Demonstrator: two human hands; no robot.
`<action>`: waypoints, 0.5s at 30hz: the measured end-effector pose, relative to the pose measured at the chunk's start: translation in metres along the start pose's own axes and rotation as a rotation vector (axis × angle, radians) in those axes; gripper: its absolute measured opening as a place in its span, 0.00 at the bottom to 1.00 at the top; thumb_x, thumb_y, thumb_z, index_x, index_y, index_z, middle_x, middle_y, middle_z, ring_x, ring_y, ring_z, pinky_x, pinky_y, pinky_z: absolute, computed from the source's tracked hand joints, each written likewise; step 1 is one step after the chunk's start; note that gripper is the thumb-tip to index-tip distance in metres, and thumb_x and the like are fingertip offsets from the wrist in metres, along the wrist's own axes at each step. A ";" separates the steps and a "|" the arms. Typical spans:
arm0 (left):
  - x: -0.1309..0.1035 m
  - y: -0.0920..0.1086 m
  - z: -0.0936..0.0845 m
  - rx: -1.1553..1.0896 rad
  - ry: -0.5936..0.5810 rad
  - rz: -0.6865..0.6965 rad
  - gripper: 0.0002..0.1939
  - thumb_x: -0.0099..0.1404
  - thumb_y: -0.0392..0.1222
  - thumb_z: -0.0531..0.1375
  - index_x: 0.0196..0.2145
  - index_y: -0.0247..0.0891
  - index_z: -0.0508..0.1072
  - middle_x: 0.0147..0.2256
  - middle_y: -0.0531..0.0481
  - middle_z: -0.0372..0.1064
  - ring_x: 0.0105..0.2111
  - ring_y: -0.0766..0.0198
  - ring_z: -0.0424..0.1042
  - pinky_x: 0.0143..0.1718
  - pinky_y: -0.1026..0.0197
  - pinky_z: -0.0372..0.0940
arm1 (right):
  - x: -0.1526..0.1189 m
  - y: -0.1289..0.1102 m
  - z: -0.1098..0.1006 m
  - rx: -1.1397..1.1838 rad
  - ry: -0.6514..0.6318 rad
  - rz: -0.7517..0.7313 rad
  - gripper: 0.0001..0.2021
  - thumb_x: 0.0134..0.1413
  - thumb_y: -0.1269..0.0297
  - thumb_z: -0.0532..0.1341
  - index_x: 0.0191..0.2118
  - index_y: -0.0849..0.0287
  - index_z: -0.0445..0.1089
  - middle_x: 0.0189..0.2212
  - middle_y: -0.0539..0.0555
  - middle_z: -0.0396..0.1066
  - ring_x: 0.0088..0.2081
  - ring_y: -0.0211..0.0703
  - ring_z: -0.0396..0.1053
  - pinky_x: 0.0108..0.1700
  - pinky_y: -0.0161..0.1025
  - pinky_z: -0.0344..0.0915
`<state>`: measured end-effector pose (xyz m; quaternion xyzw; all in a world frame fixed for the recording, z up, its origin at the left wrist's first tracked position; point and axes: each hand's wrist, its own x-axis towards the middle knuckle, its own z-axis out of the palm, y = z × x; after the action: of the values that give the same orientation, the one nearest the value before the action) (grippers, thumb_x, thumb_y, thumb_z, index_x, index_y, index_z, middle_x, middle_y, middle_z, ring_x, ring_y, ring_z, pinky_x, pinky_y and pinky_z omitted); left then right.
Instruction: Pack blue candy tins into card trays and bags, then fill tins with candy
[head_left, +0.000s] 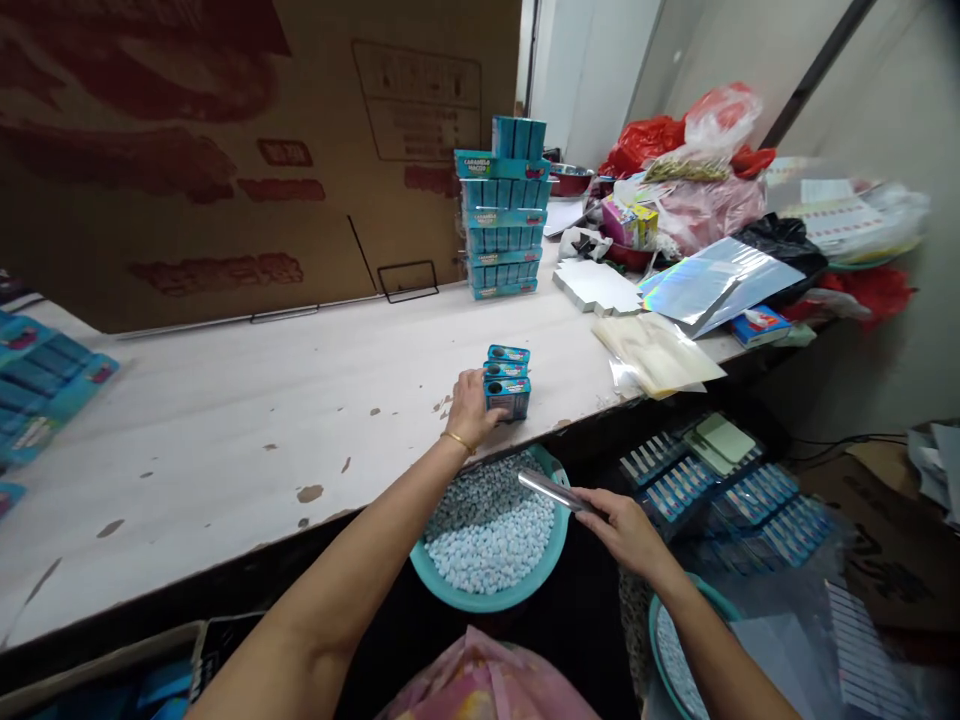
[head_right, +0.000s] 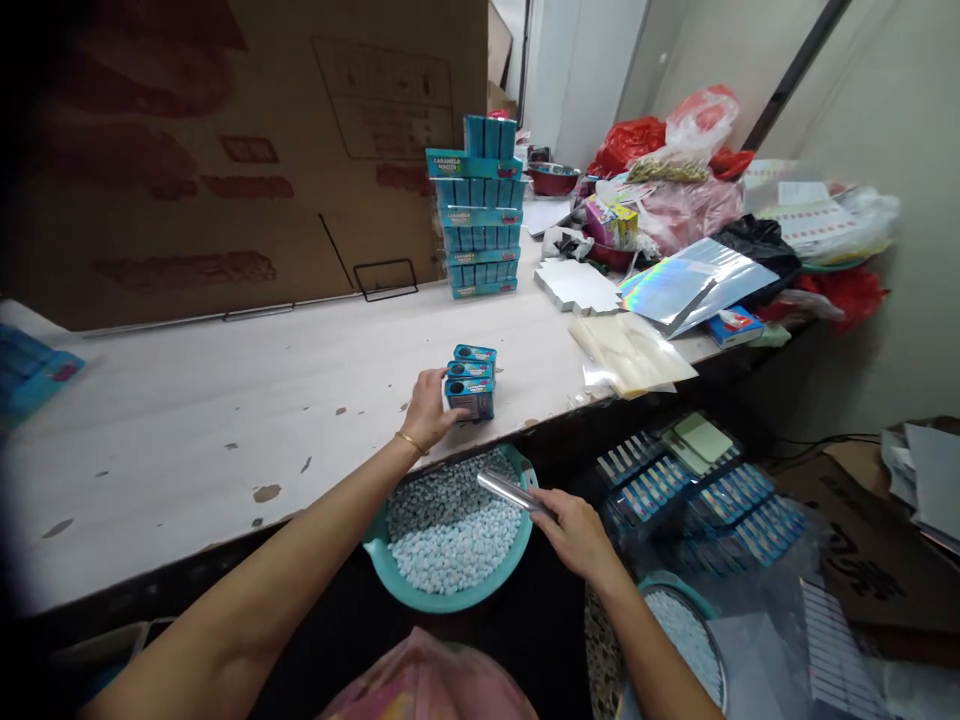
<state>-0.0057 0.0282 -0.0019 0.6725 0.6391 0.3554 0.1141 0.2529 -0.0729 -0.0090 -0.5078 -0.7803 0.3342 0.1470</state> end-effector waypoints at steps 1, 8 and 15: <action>0.002 0.001 -0.004 0.093 0.001 0.042 0.40 0.43 0.43 0.64 0.53 0.38 0.53 0.53 0.39 0.49 0.53 0.49 0.51 0.50 0.47 0.54 | 0.000 0.001 -0.001 0.014 -0.002 0.002 0.17 0.51 0.62 0.53 0.47 0.55 0.66 0.44 0.54 0.68 0.45 0.45 0.65 0.46 0.41 0.60; 0.043 0.010 -0.005 0.477 -0.465 0.250 0.50 0.43 0.45 0.63 0.59 0.42 0.39 0.61 0.42 0.32 0.59 0.44 0.31 0.52 0.37 0.44 | 0.009 0.012 0.000 0.070 -0.008 0.037 0.17 0.50 0.61 0.53 0.47 0.54 0.67 0.43 0.54 0.69 0.44 0.46 0.65 0.46 0.40 0.60; 0.105 -0.008 0.019 0.511 -0.342 0.008 0.42 0.48 0.40 0.61 0.58 0.38 0.45 0.59 0.37 0.37 0.58 0.45 0.37 0.51 0.43 0.50 | 0.010 0.019 0.021 0.137 -0.027 0.061 0.17 0.50 0.59 0.54 0.46 0.54 0.68 0.41 0.54 0.70 0.42 0.45 0.67 0.45 0.39 0.61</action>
<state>-0.0080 0.1341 0.0145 0.7319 0.6767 0.0655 0.0457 0.2500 -0.0663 -0.0382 -0.5154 -0.7418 0.3979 0.1607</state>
